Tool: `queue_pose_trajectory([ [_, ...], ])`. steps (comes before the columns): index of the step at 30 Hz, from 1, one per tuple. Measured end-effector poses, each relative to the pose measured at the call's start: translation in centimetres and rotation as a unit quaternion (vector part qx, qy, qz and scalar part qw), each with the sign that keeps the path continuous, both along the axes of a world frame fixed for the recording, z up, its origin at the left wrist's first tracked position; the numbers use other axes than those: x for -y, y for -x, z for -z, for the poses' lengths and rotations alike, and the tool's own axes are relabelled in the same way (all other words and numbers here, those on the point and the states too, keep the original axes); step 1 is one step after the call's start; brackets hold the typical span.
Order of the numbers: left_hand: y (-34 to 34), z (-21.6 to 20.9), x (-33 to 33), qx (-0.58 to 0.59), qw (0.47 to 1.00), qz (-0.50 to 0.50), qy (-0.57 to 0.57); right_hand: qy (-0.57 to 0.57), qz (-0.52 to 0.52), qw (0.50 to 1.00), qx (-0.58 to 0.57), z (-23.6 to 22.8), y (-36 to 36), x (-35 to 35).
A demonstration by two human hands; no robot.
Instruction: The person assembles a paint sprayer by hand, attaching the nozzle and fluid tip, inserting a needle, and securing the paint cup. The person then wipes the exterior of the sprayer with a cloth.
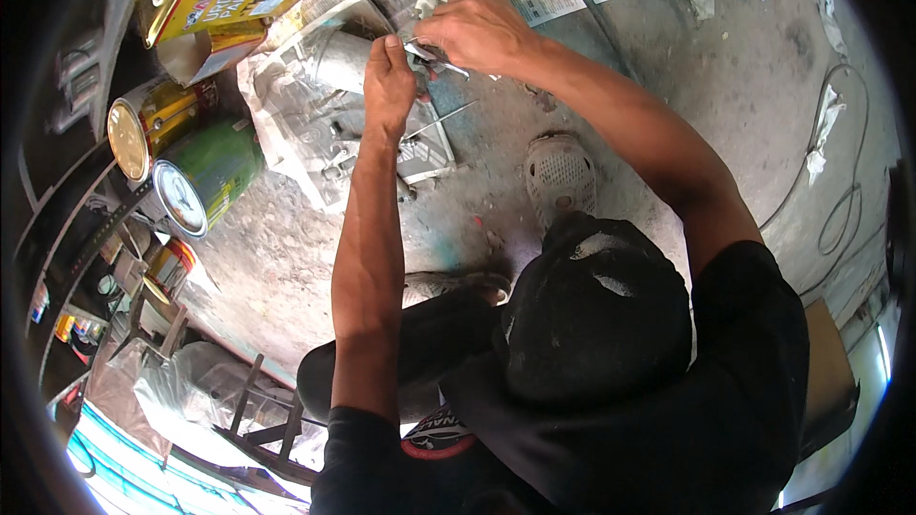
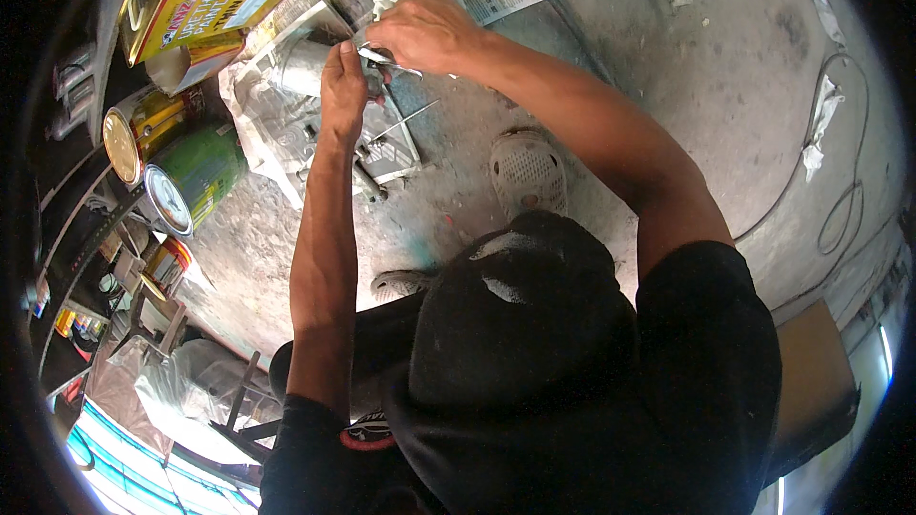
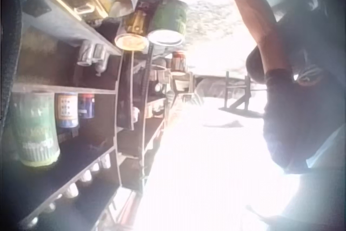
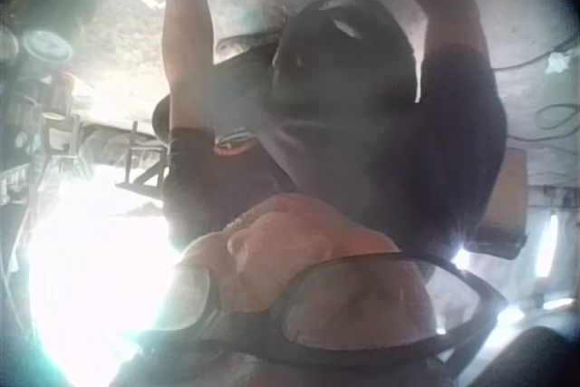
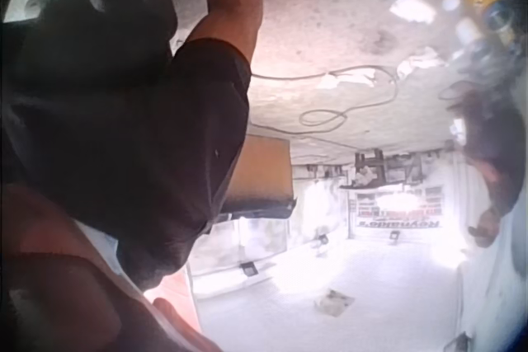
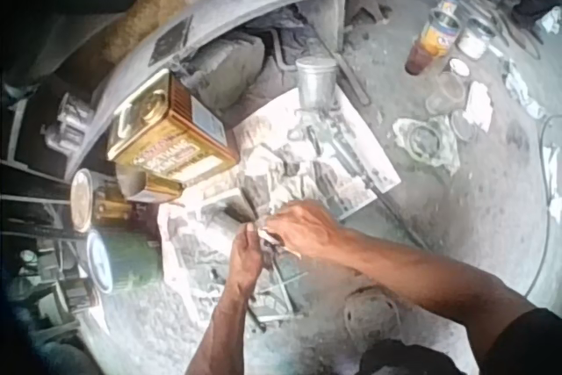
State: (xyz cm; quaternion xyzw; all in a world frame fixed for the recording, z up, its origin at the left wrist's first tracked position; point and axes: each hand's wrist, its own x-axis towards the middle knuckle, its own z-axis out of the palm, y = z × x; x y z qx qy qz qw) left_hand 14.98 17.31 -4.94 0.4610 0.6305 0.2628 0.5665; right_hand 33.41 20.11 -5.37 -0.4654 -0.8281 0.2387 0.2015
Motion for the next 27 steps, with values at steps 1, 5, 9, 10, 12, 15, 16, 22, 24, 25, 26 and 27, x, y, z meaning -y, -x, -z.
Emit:
queue_pose_trajectory([
  [1,0.0,0.0,0.1,0.011,1.000,-0.001,-0.008,0.037,0.009,0.999,0.008,-0.4,0.1,0.0],
  [5,-0.3,-0.2,0.1,0.013,1.000,-0.006,0.004,0.005,0.007,0.999,-0.043,-0.1,-0.2,0.0],
  [9,-0.1,-0.2,0.0,0.013,1.000,-0.004,0.010,0.051,0.018,0.998,-0.033,-0.1,0.1,-0.2],
  [10,-0.2,-0.3,-0.1,0.017,1.000,-0.005,0.013,0.067,0.025,0.997,-0.022,0.0,0.1,-0.2],
  [12,-0.1,-0.3,-0.1,0.008,1.000,-0.005,0.015,0.083,0.054,0.994,-0.035,-0.9,0.7,0.2],
  [15,0.0,0.0,-0.1,0.029,1.000,-0.002,0.010,0.105,0.035,0.994,-0.020,-1.6,0.6,-0.4],
  [16,0.0,0.2,-0.1,0.041,0.999,-0.001,0.008,0.111,0.019,0.994,-0.009,-1.7,0.4,-0.7],
  [22,0.1,-0.1,0.0,0.028,1.000,0.007,0.003,0.133,-0.007,0.990,0.056,-3.0,0.6,-0.7],
  [24,-0.1,-0.3,-0.1,0.017,1.000,0.006,0.011,0.097,0.008,0.995,0.011,-1.5,0.8,-0.5],
  [25,-0.2,-0.5,-0.1,0.012,1.000,0.006,0.014,0.079,0.016,0.997,-0.012,-0.7,0.8,-0.6],
  [26,-0.3,-0.5,-0.1,0.000,1.000,0.008,0.008,0.090,0.007,0.996,-0.011,-0.6,0.7,-1.0],
  [27,-0.4,-0.5,0.0,-0.011,1.000,0.010,0.001,0.101,-0.002,0.995,-0.010,-0.6,0.7,-1.5],
])
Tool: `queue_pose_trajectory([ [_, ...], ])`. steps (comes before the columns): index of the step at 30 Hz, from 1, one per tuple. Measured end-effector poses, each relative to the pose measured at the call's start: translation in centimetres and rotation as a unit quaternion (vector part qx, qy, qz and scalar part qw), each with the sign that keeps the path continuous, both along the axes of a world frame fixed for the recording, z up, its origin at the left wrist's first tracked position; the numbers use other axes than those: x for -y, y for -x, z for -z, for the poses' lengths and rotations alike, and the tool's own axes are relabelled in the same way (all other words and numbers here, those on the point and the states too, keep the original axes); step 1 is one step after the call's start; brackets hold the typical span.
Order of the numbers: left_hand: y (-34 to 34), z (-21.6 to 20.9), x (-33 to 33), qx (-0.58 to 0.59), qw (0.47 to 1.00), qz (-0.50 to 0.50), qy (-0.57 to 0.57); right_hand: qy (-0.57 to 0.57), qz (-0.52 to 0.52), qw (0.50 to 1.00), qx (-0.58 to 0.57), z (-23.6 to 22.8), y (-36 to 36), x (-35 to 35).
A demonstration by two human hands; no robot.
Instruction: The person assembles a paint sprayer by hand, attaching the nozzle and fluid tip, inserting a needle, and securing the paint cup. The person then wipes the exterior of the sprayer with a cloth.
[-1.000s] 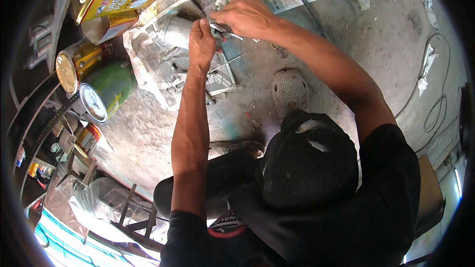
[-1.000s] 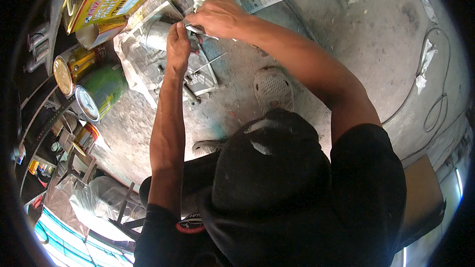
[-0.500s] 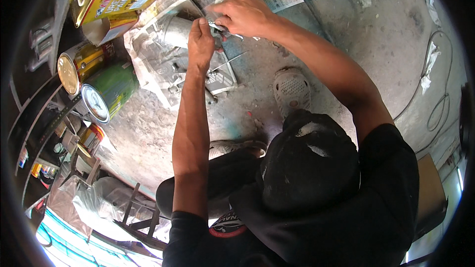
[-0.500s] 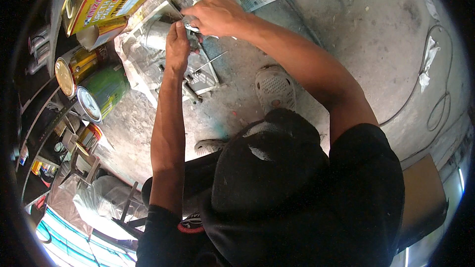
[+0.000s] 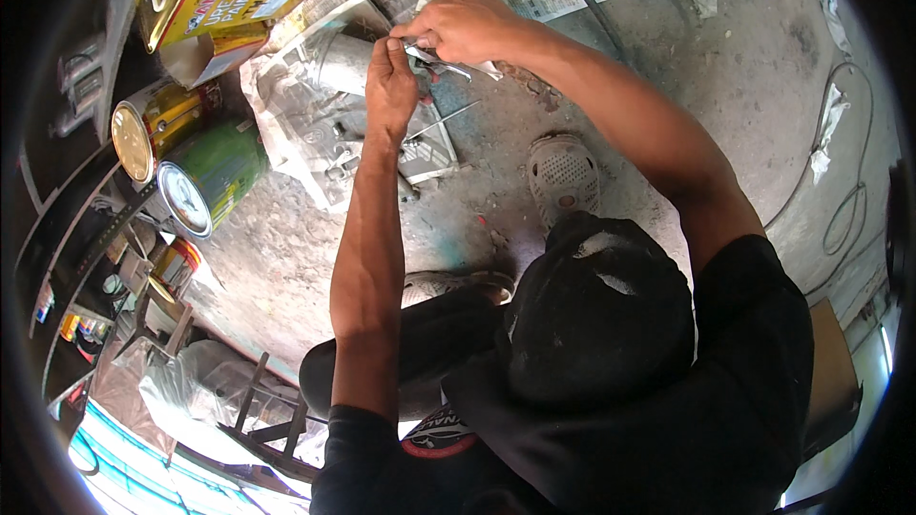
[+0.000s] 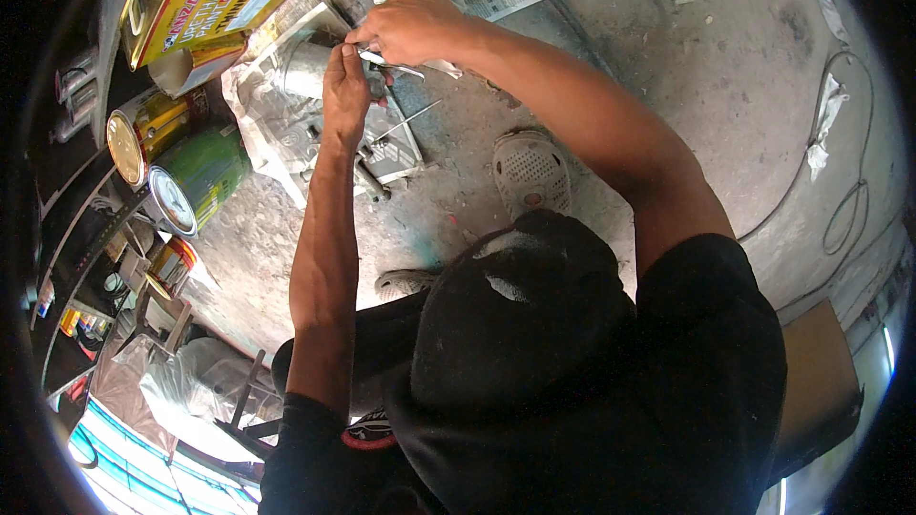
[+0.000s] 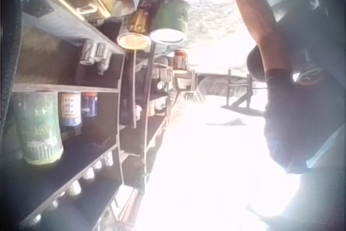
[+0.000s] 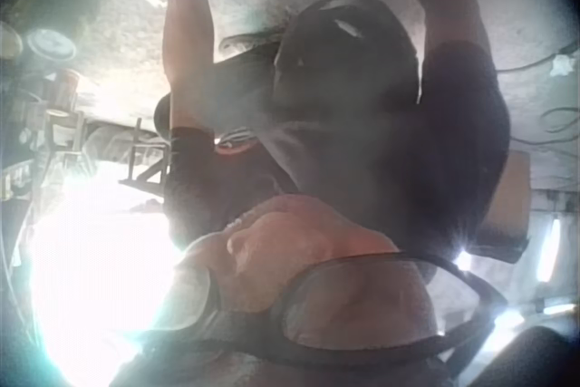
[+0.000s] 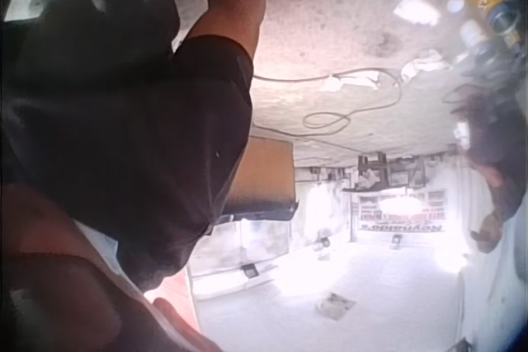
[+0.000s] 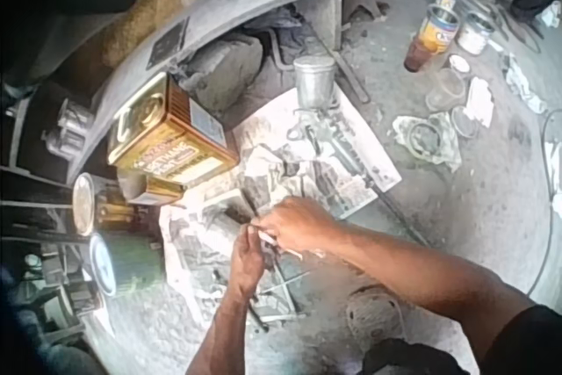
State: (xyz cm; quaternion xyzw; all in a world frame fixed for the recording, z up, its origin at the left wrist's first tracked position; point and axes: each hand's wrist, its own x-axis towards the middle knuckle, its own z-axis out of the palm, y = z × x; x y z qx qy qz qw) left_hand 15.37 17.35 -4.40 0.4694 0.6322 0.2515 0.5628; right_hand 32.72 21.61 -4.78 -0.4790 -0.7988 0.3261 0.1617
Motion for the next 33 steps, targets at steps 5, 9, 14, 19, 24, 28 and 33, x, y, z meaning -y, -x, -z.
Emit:
queue_pose_trajectory([
  [5,0.0,-0.4,0.2,-0.005,1.000,-0.007,0.001,-0.006,-0.084,0.994,0.072,-2.6,0.0,-1.3],
  [9,0.0,0.2,0.3,0.014,1.000,-0.015,-0.002,-0.046,-0.067,0.995,0.052,-1.7,0.1,-1.0],
  [14,0.1,0.4,0.3,-0.001,1.000,-0.012,-0.006,-0.101,-0.060,0.993,0.030,-0.7,0.0,-0.6],
  [19,-0.1,0.3,0.4,0.001,1.000,-0.020,-0.006,-0.076,-0.043,0.995,0.048,-1.6,0.1,-0.2],
  [24,0.0,0.4,0.3,0.013,1.000,-0.019,-0.014,-0.043,-0.022,0.998,0.051,-1.4,0.2,0.1],
  [28,-0.3,-0.4,0.4,-0.020,0.999,-0.019,-0.022,0.005,-0.020,0.998,0.053,-2.6,0.4,0.1],
  [33,-0.6,-0.2,0.1,-0.004,1.000,-0.021,-0.012,0.014,-0.002,0.999,0.041,-1.3,0.3,0.4],
])
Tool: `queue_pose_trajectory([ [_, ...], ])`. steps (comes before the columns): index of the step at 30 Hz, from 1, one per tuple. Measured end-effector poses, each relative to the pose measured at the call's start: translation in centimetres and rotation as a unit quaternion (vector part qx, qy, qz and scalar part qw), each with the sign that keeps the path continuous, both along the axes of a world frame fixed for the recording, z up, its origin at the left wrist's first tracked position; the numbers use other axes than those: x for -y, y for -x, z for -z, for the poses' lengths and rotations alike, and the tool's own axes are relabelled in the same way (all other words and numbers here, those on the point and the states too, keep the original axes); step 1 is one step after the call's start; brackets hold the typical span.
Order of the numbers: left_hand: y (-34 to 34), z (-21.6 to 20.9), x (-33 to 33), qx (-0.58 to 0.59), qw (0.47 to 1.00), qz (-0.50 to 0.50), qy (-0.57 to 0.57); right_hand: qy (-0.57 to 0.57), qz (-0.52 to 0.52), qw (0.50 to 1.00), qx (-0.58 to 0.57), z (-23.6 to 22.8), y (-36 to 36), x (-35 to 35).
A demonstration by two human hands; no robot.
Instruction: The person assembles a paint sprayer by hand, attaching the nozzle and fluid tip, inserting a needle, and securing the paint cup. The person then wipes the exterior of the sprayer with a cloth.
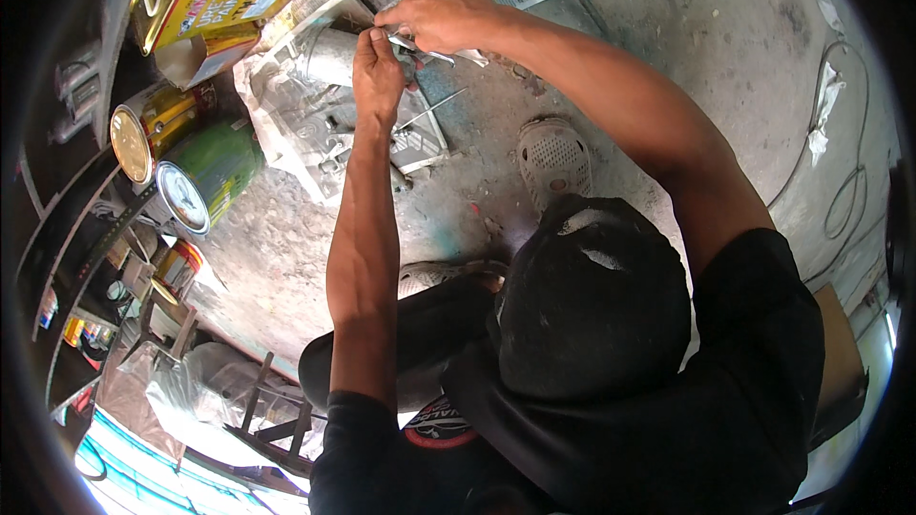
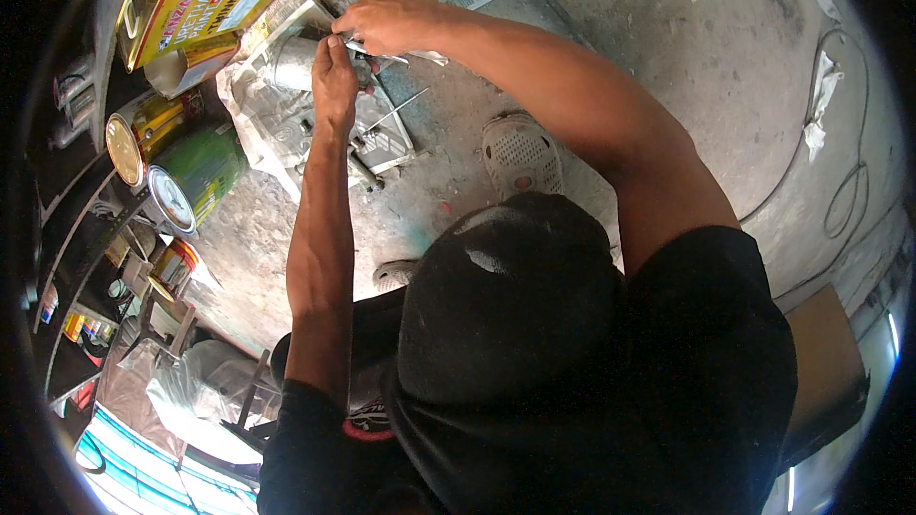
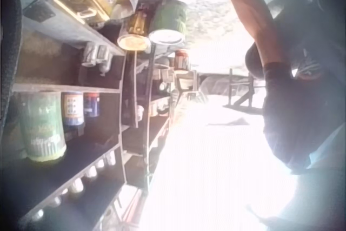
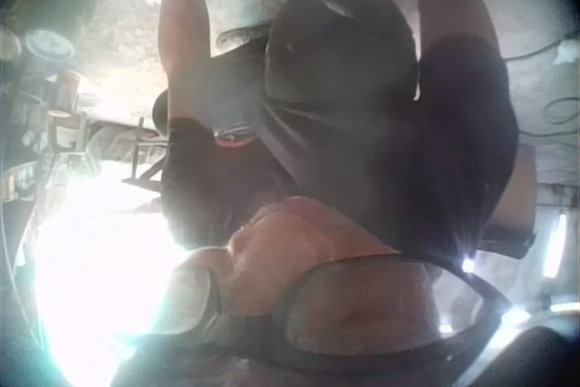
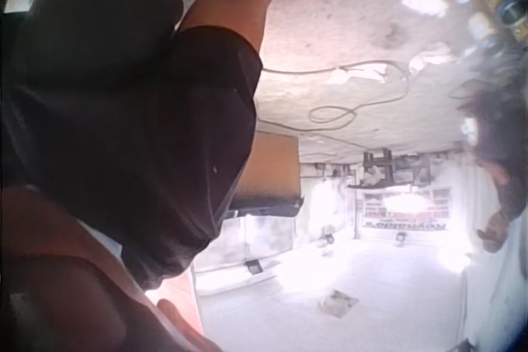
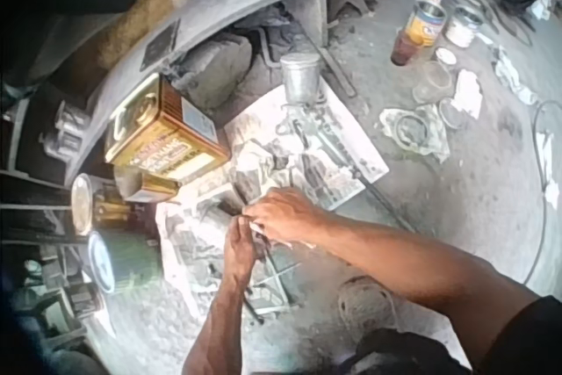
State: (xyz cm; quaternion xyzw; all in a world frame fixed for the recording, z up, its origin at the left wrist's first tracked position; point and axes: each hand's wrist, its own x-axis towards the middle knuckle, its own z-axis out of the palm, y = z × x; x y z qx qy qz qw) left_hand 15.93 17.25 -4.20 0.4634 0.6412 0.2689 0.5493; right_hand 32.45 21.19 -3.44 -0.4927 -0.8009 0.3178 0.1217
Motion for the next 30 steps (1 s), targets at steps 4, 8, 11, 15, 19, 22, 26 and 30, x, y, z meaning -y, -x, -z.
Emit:
queue_pose_trajectory([
  [4,0.2,0.0,0.1,0.008,1.000,-0.005,-0.005,0.026,-0.013,1.000,0.006,-0.8,0.0,0.0],
  [8,-0.1,0.1,-0.1,0.015,1.000,-0.003,-0.009,0.015,0.002,1.000,-0.003,-0.1,-0.1,0.1],
  [11,-0.1,-0.1,-0.2,0.000,1.000,0.002,-0.007,-0.003,0.019,1.000,0.000,0.5,0.1,0.5],
  [15,-0.2,0.1,-0.1,-0.015,1.000,-0.003,-0.002,-0.015,0.044,0.999,-0.013,1.7,0.5,0.9],
  [19,-0.1,0.0,-0.3,-0.031,0.999,0.008,-0.006,0.020,0.065,0.998,-0.012,1.0,0.7,1.1],
  [22,-0.1,0.2,0.2,-0.029,1.000,0.002,-0.001,0.088,0.086,0.992,0.040,-1.5,1.0,0.6],
  [26,0.2,0.7,0.9,0.006,1.000,-0.007,0.005,0.052,0.070,0.996,-0.018,1.4,0.4,0.4],
  [30,0.8,0.1,0.7,0.067,0.997,-0.004,0.049,0.077,0.098,0.992,-0.032,1.1,0.0,0.9],
])
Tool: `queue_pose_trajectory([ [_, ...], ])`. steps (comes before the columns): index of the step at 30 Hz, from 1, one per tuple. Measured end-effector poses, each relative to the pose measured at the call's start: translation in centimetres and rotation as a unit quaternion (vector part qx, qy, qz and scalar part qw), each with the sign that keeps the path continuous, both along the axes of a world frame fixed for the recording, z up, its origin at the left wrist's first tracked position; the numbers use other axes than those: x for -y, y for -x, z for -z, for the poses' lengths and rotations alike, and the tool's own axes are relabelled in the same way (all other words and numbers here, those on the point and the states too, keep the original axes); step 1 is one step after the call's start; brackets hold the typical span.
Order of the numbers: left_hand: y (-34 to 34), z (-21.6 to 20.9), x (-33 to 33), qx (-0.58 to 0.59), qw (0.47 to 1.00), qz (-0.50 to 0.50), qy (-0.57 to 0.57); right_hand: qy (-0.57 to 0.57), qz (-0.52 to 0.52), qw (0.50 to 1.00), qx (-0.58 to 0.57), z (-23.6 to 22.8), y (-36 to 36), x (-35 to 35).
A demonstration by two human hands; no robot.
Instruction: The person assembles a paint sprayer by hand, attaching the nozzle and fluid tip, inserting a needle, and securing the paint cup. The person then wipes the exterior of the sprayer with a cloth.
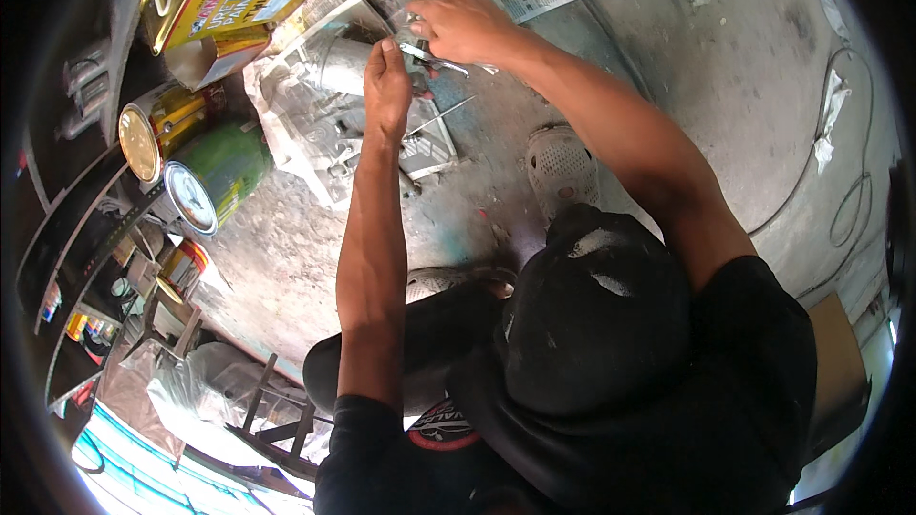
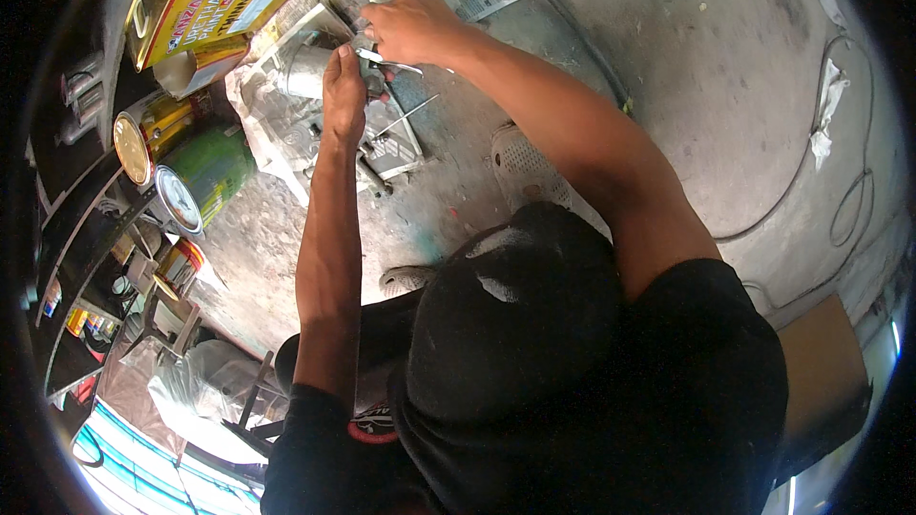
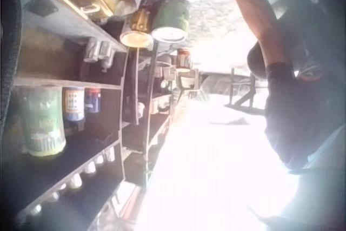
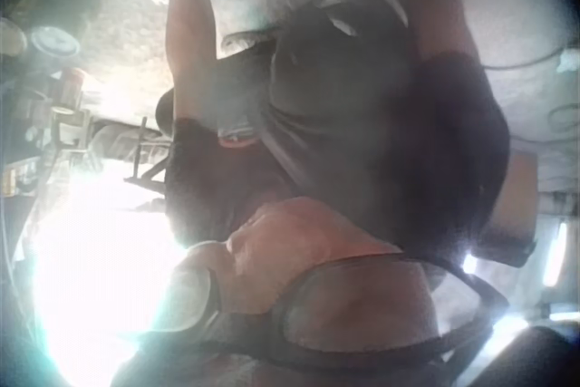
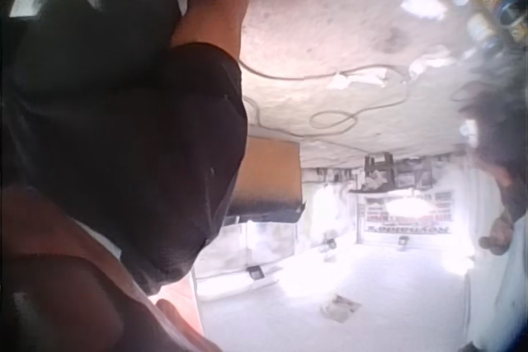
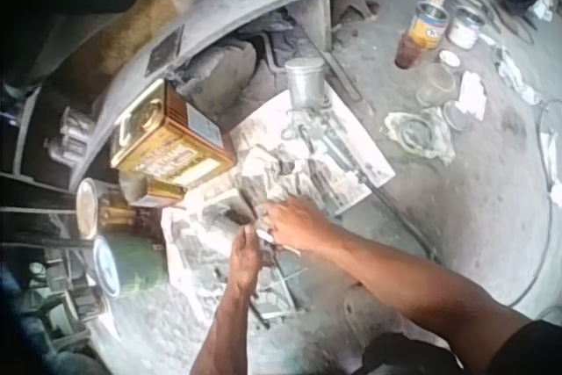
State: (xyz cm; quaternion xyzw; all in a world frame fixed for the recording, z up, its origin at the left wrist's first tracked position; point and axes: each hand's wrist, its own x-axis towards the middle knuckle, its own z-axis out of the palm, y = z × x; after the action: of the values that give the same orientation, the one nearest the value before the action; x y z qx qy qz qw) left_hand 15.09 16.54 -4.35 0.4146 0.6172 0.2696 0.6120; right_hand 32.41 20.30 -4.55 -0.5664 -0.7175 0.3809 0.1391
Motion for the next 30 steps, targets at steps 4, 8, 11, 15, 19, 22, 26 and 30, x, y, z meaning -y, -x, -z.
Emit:
queue_pose_trajectory([
  [4,0.2,-0.9,-0.6,0.064,0.996,-0.025,0.057,0.029,0.015,0.999,-0.032,-0.6,-0.1,0.1],
  [8,0.5,-1.1,-0.9,0.085,0.993,-0.027,0.074,-0.014,0.042,0.999,-0.031,0.1,0.3,0.3],
  [11,0.8,-0.8,-0.4,0.087,0.994,-0.034,0.063,-0.022,0.035,0.998,-0.041,-0.7,0.4,0.8],
  [15,0.5,-0.8,0.3,0.105,0.992,-0.053,0.051,-0.046,0.042,0.997,-0.048,0.3,0.5,1.5],
  [19,0.4,-0.6,0.4,0.097,0.992,-0.060,0.046,-0.028,0.050,0.998,-0.039,-0.4,0.6,1.7],
  [22,0.3,-1.0,0.0,0.076,0.994,-0.049,0.057,-0.013,0.053,0.998,-0.008,-0.4,0.6,1.6],
  [26,0.0,-1.5,-0.7,0.059,0.995,-0.043,0.068,-0.029,0.077,0.994,-0.078,0.5,0.3,1.7],
  [30,0.6,-0.8,-0.5,0.079,0.994,-0.041,0.069,-0.089,0.058,0.991,-0.079,-0.6,0.1,2.1],
])
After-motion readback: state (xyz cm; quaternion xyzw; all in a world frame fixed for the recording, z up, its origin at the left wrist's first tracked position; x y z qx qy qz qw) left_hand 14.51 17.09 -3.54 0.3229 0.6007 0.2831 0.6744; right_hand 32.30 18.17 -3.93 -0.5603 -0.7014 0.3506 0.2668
